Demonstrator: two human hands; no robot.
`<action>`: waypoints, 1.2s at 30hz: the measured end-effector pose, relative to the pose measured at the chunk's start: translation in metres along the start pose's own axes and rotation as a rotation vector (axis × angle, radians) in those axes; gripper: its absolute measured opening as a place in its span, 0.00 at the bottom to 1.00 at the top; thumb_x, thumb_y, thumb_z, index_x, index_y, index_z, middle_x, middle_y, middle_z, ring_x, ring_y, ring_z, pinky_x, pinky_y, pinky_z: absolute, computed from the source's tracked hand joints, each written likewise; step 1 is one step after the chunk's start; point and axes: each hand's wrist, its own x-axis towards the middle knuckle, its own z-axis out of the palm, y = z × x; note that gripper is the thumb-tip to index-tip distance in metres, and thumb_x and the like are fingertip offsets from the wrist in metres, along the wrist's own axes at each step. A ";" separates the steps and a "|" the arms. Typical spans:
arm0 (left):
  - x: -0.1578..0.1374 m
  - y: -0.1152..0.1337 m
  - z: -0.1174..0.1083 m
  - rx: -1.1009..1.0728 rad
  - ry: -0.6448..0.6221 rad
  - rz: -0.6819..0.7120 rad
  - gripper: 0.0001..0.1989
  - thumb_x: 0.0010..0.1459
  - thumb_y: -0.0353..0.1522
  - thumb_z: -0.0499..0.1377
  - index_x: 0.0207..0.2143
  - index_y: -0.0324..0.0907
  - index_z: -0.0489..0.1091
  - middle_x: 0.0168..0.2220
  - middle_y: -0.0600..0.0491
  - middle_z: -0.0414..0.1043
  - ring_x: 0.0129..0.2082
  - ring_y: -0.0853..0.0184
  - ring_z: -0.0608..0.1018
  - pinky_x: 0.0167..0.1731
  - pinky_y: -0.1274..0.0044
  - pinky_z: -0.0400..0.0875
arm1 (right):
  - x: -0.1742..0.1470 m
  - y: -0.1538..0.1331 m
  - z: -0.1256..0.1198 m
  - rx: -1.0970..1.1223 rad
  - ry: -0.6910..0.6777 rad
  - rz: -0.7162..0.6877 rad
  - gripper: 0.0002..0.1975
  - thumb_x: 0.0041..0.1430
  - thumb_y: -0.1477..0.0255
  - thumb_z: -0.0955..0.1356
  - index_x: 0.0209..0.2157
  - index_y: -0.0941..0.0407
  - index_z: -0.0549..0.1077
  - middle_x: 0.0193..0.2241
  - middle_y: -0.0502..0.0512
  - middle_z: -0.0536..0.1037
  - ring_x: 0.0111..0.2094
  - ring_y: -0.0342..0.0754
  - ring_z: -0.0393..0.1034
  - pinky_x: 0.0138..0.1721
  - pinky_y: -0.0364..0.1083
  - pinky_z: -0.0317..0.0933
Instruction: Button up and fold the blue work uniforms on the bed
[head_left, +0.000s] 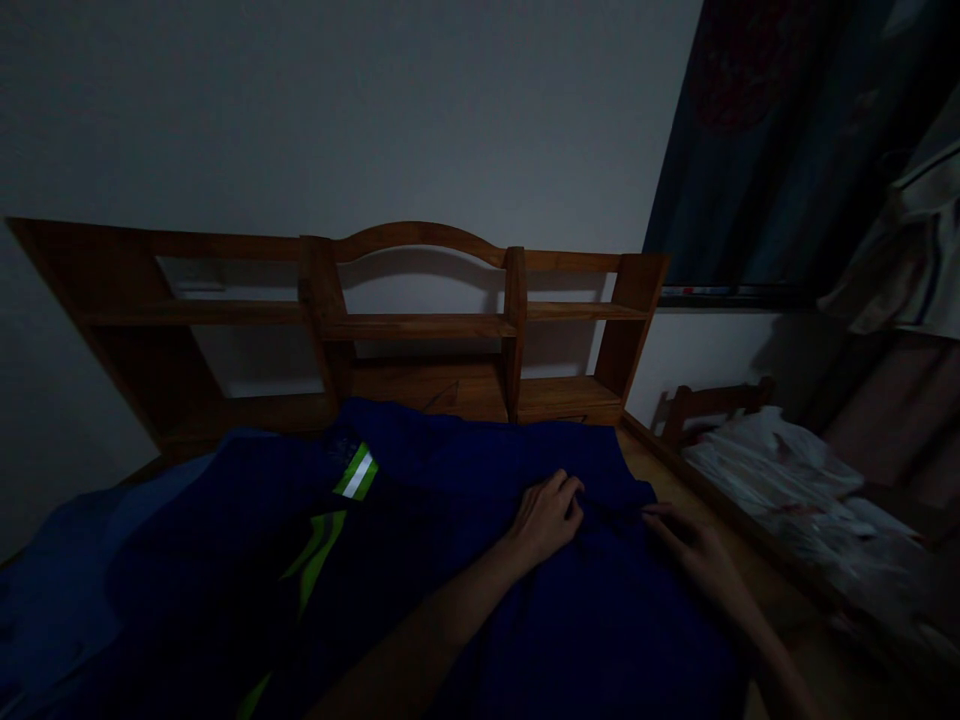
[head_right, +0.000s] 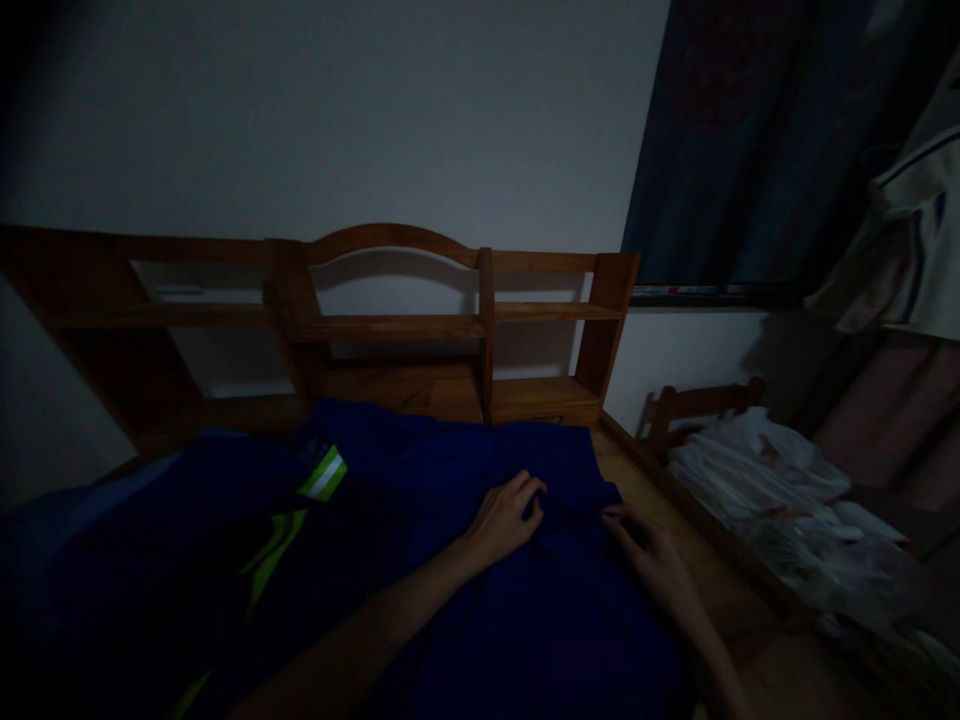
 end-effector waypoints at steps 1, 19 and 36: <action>0.001 0.000 0.000 0.021 0.026 -0.026 0.12 0.59 0.30 0.48 0.44 0.47 0.65 0.40 0.53 0.66 0.35 0.68 0.72 0.37 0.78 0.66 | 0.002 -0.005 0.000 0.000 0.010 -0.026 0.19 0.56 0.57 0.64 0.41 0.55 0.73 0.40 0.56 0.76 0.40 0.53 0.70 0.41 0.48 0.64; 0.012 -0.026 -0.005 -0.117 0.371 -0.317 0.13 0.64 0.35 0.44 0.40 0.45 0.67 0.40 0.51 0.70 0.42 0.64 0.70 0.46 0.71 0.63 | 0.125 -0.066 0.089 0.367 -0.300 -0.127 0.18 0.47 0.58 0.69 0.36 0.56 0.73 0.33 0.52 0.77 0.36 0.48 0.71 0.37 0.45 0.62; 0.015 -0.060 0.018 -0.264 0.283 -0.439 0.09 0.55 0.32 0.56 0.35 0.41 0.75 0.33 0.53 0.74 0.30 0.70 0.75 0.32 0.80 0.66 | 0.126 -0.052 0.095 0.343 -0.406 -0.131 0.21 0.43 0.54 0.70 0.31 0.58 0.74 0.32 0.54 0.76 0.37 0.48 0.69 0.40 0.46 0.60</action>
